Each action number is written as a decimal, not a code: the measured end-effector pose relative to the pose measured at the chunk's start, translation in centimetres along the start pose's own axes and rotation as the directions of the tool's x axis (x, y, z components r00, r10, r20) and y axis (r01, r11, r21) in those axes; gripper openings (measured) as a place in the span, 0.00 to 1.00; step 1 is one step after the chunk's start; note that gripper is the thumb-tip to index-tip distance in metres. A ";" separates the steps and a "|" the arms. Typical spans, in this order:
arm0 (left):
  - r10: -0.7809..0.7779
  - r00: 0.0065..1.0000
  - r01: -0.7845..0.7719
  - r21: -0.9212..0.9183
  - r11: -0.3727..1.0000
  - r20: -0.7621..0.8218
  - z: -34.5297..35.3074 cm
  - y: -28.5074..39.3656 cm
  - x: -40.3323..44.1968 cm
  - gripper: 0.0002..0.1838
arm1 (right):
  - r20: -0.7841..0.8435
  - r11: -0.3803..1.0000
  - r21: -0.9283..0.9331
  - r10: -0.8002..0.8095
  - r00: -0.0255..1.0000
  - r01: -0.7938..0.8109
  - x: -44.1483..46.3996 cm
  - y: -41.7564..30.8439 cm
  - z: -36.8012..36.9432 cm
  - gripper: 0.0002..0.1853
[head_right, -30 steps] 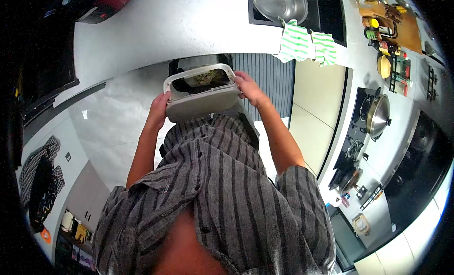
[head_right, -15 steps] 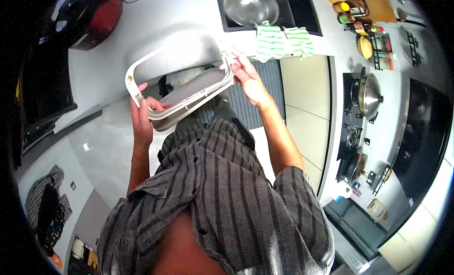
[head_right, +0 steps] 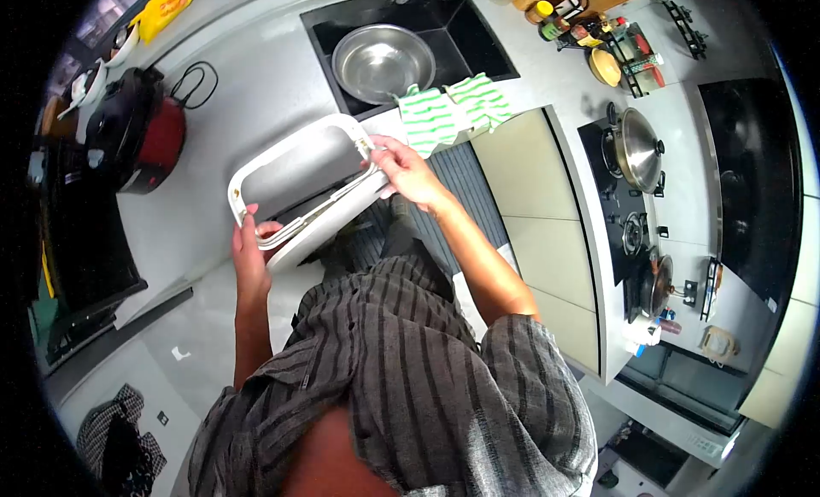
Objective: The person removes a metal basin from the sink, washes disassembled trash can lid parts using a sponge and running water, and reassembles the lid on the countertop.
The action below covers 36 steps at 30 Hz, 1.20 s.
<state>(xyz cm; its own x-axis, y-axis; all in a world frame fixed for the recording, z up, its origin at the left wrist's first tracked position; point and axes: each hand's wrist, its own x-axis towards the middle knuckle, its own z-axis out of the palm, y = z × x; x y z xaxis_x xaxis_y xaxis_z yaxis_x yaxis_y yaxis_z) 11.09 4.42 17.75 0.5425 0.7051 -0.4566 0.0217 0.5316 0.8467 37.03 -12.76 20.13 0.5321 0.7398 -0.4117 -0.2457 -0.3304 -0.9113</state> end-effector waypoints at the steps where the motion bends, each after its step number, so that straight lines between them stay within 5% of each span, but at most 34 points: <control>1: -0.011 1.000 0.011 -0.009 1.000 -0.025 -0.1 0.1 0.0 0.19 | -0.007 0.992 -0.121 -0.025 1.000 0.024 0.3 -0.5 -0.4 0.25; 4: -0.052 0.988 0.045 -0.047 0.998 -0.144 1.9 0.4 1.5 0.20 | -0.187 0.905 -0.402 -0.232 0.955 0.141 8.9 2.8 -8.5 0.23; 6: -0.059 0.978 0.048 -0.057 0.997 -0.199 4.1 0.2 3.1 0.21 | -0.378 0.984 -0.171 -0.103 0.920 0.040 16.2 3.4 -15.0 0.22; 10: -0.045 0.964 0.028 -0.067 0.997 -0.263 7.1 -1.1 5.7 0.21 | -0.498 0.925 -0.284 0.083 0.863 -0.253 31.6 8.7 -26.9 0.30; 11: -0.053 0.957 0.032 -0.077 0.996 -0.285 8.4 -1.5 5.9 0.21 | -0.551 0.807 -0.513 -0.047 0.833 -0.293 36.5 11.9 -29.7 0.32; 14: -0.060 0.931 0.029 -0.091 0.995 -0.361 11.3 -1.6 6.2 0.21 | -0.390 0.580 -0.725 0.100 0.915 -0.372 40.2 11.1 -29.6 0.31; 18: -0.081 0.861 0.023 -0.121 0.992 -0.503 15.5 -1.6 6.3 0.23 | -0.354 0.767 -0.229 0.509 0.785 -0.600 41.8 12.9 -29.7 0.22; 19: -0.082 0.849 0.023 -0.117 0.993 -0.521 16.1 -1.6 6.4 0.23 | -0.365 0.849 -0.104 0.452 0.814 -0.518 41.8 13.5 -29.7 0.21; 22: -0.083 0.826 0.035 -0.097 0.995 -0.557 17.5 -1.6 6.3 0.24 | -0.733 0.694 -0.499 -0.017 0.681 -0.519 42.9 14.9 -29.1 0.22; 25: -0.052 0.819 0.030 -0.048 0.998 -0.571 17.2 -1.7 7.0 0.25 | -0.460 0.762 -0.464 0.230 0.858 -0.453 43.4 15.9 -30.7 0.27; 28: -0.040 0.822 0.021 -0.040 0.999 -0.569 17.3 -1.9 7.4 0.25 | -0.427 0.851 -0.094 0.434 0.793 -0.517 43.3 16.0 -29.4 0.23; 31: -0.068 0.857 0.050 -0.049 0.998 -0.511 16.4 -2.2 8.5 0.26 | -0.507 0.849 -0.516 -0.193 0.840 -0.116 43.4 15.8 -28.5 0.13; 34: -0.092 0.886 0.064 -0.077 0.995 -0.455 16.5 -2.0 10.3 0.26 | -0.444 0.970 -0.224 -0.015 0.896 -0.094 40.1 8.5 -28.2 0.12; 36: -0.091 0.903 0.057 -0.093 0.994 -0.419 16.3 -1.7 11.5 0.27 | -0.603 0.900 -0.431 -0.227 0.765 -0.073 39.5 7.1 -29.8 0.11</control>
<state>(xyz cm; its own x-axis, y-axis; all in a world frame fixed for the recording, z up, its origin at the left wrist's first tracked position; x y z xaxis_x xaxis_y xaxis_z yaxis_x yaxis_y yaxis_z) 31.01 4.02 15.52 0.1360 0.7854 -0.6038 -0.0262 0.6121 0.7903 80.41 -3.36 -2.75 0.9514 0.2871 -0.1117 0.0891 -0.6034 -0.7924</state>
